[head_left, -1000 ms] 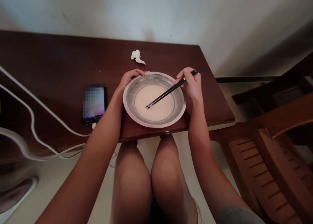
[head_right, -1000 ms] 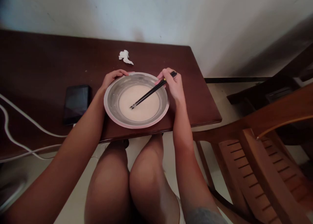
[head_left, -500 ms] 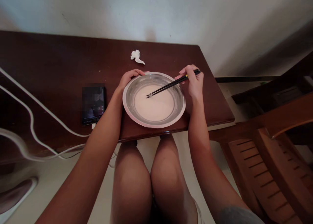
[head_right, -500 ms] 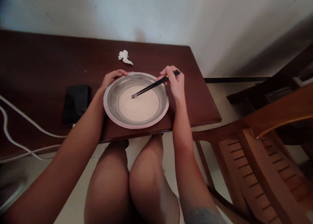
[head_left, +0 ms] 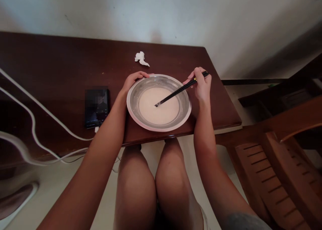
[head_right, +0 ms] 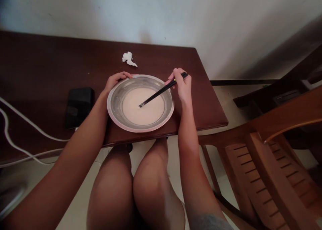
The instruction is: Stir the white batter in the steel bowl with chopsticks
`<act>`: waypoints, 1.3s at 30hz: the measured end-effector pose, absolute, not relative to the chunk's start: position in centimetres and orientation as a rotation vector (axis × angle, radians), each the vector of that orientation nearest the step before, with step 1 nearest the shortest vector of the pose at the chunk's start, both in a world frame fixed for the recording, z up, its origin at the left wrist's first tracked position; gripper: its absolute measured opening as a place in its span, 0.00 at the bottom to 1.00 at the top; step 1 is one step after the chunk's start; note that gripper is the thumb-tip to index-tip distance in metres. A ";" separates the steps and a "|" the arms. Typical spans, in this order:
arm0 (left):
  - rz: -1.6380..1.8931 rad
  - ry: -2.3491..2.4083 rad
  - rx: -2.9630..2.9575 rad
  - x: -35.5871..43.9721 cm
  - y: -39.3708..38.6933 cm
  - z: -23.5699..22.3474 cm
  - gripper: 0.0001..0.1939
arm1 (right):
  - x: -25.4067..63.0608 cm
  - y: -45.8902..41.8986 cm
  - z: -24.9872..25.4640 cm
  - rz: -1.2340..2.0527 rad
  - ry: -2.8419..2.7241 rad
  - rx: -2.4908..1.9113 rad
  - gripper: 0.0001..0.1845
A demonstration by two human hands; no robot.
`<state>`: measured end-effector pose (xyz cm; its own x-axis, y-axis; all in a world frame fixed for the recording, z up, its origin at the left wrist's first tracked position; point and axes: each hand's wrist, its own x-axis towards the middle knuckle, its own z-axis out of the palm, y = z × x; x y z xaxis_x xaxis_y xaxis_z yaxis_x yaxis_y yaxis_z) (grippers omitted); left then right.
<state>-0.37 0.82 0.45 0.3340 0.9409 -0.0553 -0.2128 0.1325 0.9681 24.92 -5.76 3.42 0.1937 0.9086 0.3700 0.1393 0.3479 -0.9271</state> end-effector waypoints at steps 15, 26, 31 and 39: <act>1.007 0.892 1.165 -0.4 1.0 0.2 0.08 | 24.5 -5.6 3.3 0.786 -1.341 -1.066 0.27; 1.010 0.870 1.152 -0.4 0.9 0.3 0.10 | 24.6 -5.6 3.4 0.788 -1.328 -1.081 0.27; 1.005 0.905 1.152 -0.3 0.9 0.4 0.08 | 25.0 -5.8 3.6 0.696 -1.256 -1.106 0.28; 1.015 0.878 1.168 -0.4 1.0 0.2 0.08 | 24.5 -5.7 3.5 0.737 -1.316 -1.088 0.26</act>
<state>-0.44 0.99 0.24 0.3134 0.9491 -0.0311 -0.1672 0.0875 0.9820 24.54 -5.67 3.45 0.1550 0.9117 0.3804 0.1517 0.3586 -0.9211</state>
